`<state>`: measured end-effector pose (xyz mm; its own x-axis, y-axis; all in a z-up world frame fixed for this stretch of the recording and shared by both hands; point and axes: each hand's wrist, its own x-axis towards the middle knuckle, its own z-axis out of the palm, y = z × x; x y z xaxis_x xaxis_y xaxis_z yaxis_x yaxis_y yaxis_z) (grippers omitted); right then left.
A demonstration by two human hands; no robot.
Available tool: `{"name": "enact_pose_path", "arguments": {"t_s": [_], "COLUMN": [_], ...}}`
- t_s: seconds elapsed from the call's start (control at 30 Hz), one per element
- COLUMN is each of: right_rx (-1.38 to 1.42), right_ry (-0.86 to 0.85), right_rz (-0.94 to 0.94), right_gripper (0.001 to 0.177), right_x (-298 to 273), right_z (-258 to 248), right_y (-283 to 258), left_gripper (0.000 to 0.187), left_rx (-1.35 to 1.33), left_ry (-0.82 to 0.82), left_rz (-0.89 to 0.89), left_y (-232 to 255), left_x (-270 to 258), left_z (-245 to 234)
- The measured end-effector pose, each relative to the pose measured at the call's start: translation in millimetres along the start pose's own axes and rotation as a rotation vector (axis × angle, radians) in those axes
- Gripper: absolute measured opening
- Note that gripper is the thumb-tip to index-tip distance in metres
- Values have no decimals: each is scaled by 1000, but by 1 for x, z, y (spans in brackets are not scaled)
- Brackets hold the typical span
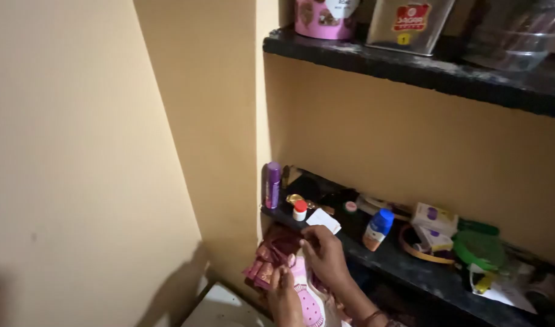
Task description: Organizing various personal care and household items on a set of built-in wall shelves.
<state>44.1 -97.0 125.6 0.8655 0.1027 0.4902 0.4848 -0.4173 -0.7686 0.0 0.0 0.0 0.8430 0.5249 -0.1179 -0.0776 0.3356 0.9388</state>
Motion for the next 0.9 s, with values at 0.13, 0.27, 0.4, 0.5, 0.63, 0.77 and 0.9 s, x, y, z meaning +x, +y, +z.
{"name": "enact_pose_path", "arguments": {"t_s": [0.13,0.27,0.4,0.5,0.63,0.77,0.9], "right_rx": [251,240,351,612,550,482,452], "right_ry": [-146,-107,-100,-270,-178,134,475], "right_rz": [448,295,298,629,631,532,518], "right_gripper": [24,28,34,31,28,26,26], "right_x": [-16,-61,-96,-112,-138,-168,-208], "right_z": [17,20,2,-31,-63,-94,-125], "right_y": [-26,18,54,50,53,46,56], "left_gripper": [37,37,37,30,30,33,47], "left_rx": [-73,-179,-278,-203,-135,-65,108], "left_ry": [80,77,-78,-146,-291,-511,-745], "left_rz": [-56,-206,-284,-244,-354,-300,-309], "left_y": [33,65,41,23,45,18,8], "left_x": [5,-8,-14,-23,-59,-84,-115], "left_z": [-13,-12,3,27,56,70,81]}}
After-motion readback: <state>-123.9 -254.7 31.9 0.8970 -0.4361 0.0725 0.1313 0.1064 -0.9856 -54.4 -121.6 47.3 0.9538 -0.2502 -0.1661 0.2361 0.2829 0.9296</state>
